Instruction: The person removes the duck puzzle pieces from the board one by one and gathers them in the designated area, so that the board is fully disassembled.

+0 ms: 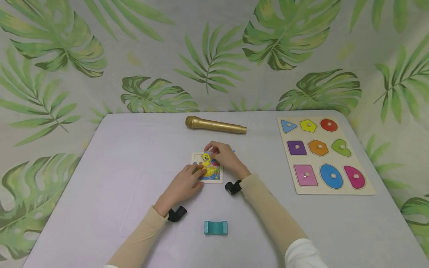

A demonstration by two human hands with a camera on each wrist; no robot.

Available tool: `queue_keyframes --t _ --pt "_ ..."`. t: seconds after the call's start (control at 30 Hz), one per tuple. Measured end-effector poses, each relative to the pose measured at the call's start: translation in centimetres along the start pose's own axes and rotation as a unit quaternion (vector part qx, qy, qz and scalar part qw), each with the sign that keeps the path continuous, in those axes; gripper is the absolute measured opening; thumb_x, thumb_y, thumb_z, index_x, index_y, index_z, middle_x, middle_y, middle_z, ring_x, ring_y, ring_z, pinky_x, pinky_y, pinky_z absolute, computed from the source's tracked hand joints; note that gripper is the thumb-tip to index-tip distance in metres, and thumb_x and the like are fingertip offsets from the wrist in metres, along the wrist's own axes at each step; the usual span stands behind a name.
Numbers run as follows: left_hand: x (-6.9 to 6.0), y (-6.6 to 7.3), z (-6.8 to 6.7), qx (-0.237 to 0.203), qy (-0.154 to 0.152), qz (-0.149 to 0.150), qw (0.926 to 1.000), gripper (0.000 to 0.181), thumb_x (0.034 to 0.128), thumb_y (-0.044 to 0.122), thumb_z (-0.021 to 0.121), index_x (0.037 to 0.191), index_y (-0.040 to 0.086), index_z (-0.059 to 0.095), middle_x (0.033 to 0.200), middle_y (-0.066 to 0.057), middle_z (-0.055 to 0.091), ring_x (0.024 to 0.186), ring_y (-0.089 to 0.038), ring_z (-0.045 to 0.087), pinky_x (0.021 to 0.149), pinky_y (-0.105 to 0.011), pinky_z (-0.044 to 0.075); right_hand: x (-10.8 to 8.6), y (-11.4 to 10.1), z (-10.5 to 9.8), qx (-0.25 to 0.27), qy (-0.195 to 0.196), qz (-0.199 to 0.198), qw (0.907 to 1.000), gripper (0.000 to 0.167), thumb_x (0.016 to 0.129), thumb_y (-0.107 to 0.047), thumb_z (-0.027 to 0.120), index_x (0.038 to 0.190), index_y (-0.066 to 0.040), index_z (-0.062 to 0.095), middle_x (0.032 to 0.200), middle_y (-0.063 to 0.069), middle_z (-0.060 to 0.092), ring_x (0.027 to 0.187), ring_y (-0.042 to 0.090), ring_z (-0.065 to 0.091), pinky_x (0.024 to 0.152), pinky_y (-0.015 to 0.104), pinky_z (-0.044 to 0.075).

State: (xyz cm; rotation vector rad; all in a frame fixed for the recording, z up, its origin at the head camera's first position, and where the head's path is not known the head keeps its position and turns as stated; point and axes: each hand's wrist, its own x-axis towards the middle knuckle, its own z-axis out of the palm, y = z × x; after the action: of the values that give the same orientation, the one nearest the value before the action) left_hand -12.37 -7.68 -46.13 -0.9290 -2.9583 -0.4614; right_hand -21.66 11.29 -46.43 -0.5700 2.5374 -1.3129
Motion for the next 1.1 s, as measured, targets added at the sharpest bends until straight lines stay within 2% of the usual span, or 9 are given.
queue_keyframes --t 0.13,0.23,0.43,0.57,0.77,0.97,1.1 --pt "0.1 0.0 0.0 0.002 -0.001 -0.002 1.0 0.036 0.0923 0.019 0.063 0.125 0.004 0.061 0.129 -0.014 0.054 0.115 -0.03 0.05 0.099 -0.038 0.041 -0.3 0.9 -1.8 0.053 0.006 0.022 0.9983 0.018 0.09 -0.001 0.059 0.107 -0.005 0.066 0.095 0.011 0.061 0.081 0.024 0.054 0.068 0.032 0.045" --pt "0.1 0.0 0.1 -0.002 -0.001 -0.003 1.0 0.036 0.0923 0.019 0.063 0.125 0.004 0.061 0.129 -0.014 0.054 0.114 -0.03 0.05 0.098 -0.037 0.041 -0.7 1.7 -3.5 0.074 0.011 0.04 0.9964 0.019 0.09 0.0 0.057 0.108 -0.001 0.065 0.092 0.014 0.06 0.074 0.024 0.052 0.061 0.03 0.044" --pt "0.2 0.0 0.1 -0.002 0.004 -0.003 1.0 0.036 0.0919 0.018 0.063 0.124 0.003 0.062 0.128 -0.015 0.054 0.113 -0.03 0.05 0.097 -0.037 0.042 -2.0 3.3 -6.3 0.071 0.031 0.083 0.9936 0.022 0.089 0.003 0.053 0.108 0.004 0.064 0.092 0.015 0.058 0.078 0.023 0.047 0.061 0.03 0.042" --pt "0.2 0.0 0.2 -0.001 0.007 -0.002 1.0 0.035 0.0917 0.018 0.063 0.124 0.004 0.062 0.128 -0.014 0.055 0.113 -0.03 0.05 0.097 -0.037 0.042 -2.7 3.8 -7.3 0.035 0.033 0.112 0.9925 0.023 0.086 0.003 0.051 0.105 0.003 0.064 0.09 0.013 0.056 0.079 0.024 0.046 0.064 0.032 0.04" --pt "0.2 0.0 0.2 -0.001 0.01 -0.002 0.9999 0.038 0.0902 0.02 0.066 0.125 0.005 0.062 0.126 -0.013 0.055 0.111 -0.029 0.051 0.095 -0.036 0.044 -3.0 4.3 -7.1 -0.06 0.026 0.125 0.9899 0.023 0.081 0.003 0.051 0.1 0.001 0.064 0.091 0.014 0.058 0.084 0.027 0.048 0.071 0.035 0.039" --pt "0.3 0.2 0.1 0.016 0.003 -0.004 0.9999 0.044 0.0898 0.023 0.067 0.132 0.01 0.059 0.123 -0.013 0.055 0.104 -0.027 0.051 0.087 -0.035 0.046 -3.1 4.4 -6.5 -0.145 0.034 0.094 0.9843 0.018 0.082 0.004 0.053 0.096 -0.001 0.064 0.086 0.013 0.054 0.08 0.028 0.048 0.07 0.038 0.041" --pt "0.5 0.3 0.2 0.034 0.007 0.0 0.9994 0.044 0.0888 0.024 0.069 0.13 0.012 0.061 0.12 -0.015 0.055 0.1 -0.028 0.049 0.082 -0.035 0.046 -3.3 4.0 -6.3 -0.182 0.04 0.07 0.9801 0.016 0.083 0.006 0.055 0.096 0.0 0.062 0.087 0.014 0.053 0.079 0.028 0.049 0.07 0.041 0.043"
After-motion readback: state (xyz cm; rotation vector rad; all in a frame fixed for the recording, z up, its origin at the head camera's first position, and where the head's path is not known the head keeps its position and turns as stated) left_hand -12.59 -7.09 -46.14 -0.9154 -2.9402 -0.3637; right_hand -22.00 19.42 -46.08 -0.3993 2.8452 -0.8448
